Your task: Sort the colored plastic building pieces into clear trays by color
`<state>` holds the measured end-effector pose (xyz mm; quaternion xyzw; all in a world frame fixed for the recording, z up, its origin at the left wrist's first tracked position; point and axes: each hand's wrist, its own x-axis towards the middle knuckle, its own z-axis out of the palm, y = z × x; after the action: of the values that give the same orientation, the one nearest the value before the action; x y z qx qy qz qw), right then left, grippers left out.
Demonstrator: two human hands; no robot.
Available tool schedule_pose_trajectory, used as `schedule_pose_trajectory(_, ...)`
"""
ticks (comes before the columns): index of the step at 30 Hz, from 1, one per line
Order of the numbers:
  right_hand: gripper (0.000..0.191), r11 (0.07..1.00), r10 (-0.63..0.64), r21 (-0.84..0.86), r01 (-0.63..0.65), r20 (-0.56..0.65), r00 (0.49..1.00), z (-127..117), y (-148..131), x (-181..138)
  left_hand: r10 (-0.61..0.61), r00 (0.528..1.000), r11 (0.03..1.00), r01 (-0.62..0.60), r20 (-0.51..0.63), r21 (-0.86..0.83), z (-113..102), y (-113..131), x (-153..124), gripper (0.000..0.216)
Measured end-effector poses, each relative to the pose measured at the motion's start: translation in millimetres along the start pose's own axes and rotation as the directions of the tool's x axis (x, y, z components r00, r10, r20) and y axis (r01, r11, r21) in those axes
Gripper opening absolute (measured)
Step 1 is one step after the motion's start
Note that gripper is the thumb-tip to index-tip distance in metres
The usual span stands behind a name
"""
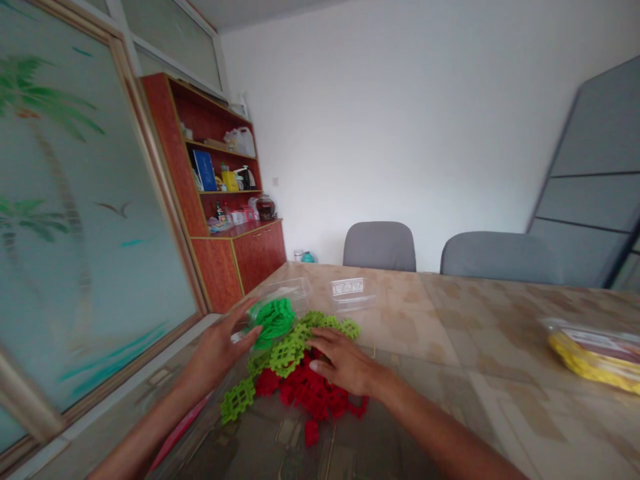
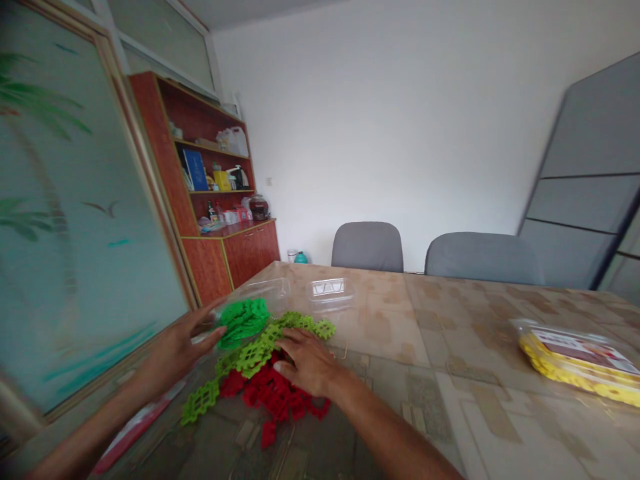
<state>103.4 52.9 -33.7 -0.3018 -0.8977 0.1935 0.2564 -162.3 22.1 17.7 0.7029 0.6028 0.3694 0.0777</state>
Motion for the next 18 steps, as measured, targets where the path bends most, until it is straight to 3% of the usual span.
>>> schedule_pose_trajectory(3, 0.034, 1.0, -0.013, 0.003, 0.013, -0.074, 0.997, -7, 5, -16, 0.08, 0.996, 0.993, -0.083, 0.038, 0.084, 7, 4, -5, 0.061)
schedule_pose_trajectory(10, 0.025, 0.999, 0.032, 0.039, -0.024, -0.224, 0.974, -25, 19, -57, 0.201, 0.977, 0.975, -0.207, 0.075, 0.079, 9, 28, -11, 0.054)
schedule_pose_trajectory(18, 0.024, 0.99, 0.137, 0.074, -0.124, -0.218, 0.966, -27, 26, -89, 0.352, 0.93, 0.916, -0.365, 0.102, 0.166, -1, 51, -24, 0.054)
